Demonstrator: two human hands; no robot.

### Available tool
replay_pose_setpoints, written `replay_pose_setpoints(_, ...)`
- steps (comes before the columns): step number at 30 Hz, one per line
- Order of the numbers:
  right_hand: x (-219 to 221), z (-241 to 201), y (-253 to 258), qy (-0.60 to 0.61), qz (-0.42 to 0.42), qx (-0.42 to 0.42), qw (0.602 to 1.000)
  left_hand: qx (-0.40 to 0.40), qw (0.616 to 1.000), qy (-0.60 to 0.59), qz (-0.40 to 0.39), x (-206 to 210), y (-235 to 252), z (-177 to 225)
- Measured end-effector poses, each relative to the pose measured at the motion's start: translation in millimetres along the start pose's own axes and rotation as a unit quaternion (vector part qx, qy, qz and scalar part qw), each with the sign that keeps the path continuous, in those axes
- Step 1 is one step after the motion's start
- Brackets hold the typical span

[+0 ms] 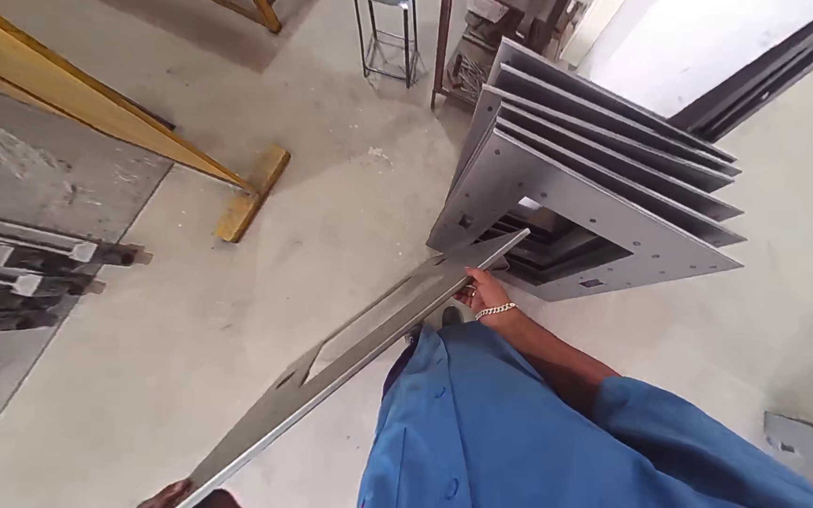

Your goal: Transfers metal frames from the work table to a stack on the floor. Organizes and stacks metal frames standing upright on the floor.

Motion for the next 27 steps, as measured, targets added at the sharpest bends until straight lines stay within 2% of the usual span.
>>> replay_pose_setpoints(2,-20,10,-9,0.045,0.010,-0.003,0.999,0.000,0.998,-0.020,-0.065,27,14,-8)
replay_pose_setpoints(6,-59,-1,-26,0.109,0.027,-0.031,0.993,-0.024,0.992,-0.019,-0.122,131,26,-40)
replay_pose_setpoints(8,-86,-17,-30,0.135,0.050,-0.060,0.988,-0.061,0.981,-0.040,-0.178,182,33,-73)
replay_pose_setpoints(11,-141,-37,-37,0.174,0.114,-0.100,0.973,-0.111,0.962,-0.038,-0.247,260,6,-133)
replay_pose_setpoints(14,-207,-48,-41,0.222,0.191,-0.119,0.949,-0.175,0.947,-0.014,-0.267,325,-46,-204)
replay_pose_setpoints(20,-343,-64,-50,0.274,0.314,-0.123,0.901,-0.243,0.924,0.028,-0.292,405,-182,-345)
replay_pose_setpoints(24,-430,-88,-44,0.303,0.367,-0.117,0.872,-0.301,0.912,0.047,-0.275,463,-285,-427)
replay_pose_setpoints(27,-493,-102,-31,0.306,0.371,-0.119,0.869,-0.337,0.906,0.050,-0.252,495,-353,-476)
Point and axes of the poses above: each hand's wrist, its own y-axis towards the middle knuckle, its own x-axis out of the palm, z = x × y, the point moved 6 cm from there along y, towards the middle knuckle, and after that the axes turned 11 degrees about -y, right-handed, at the moved point
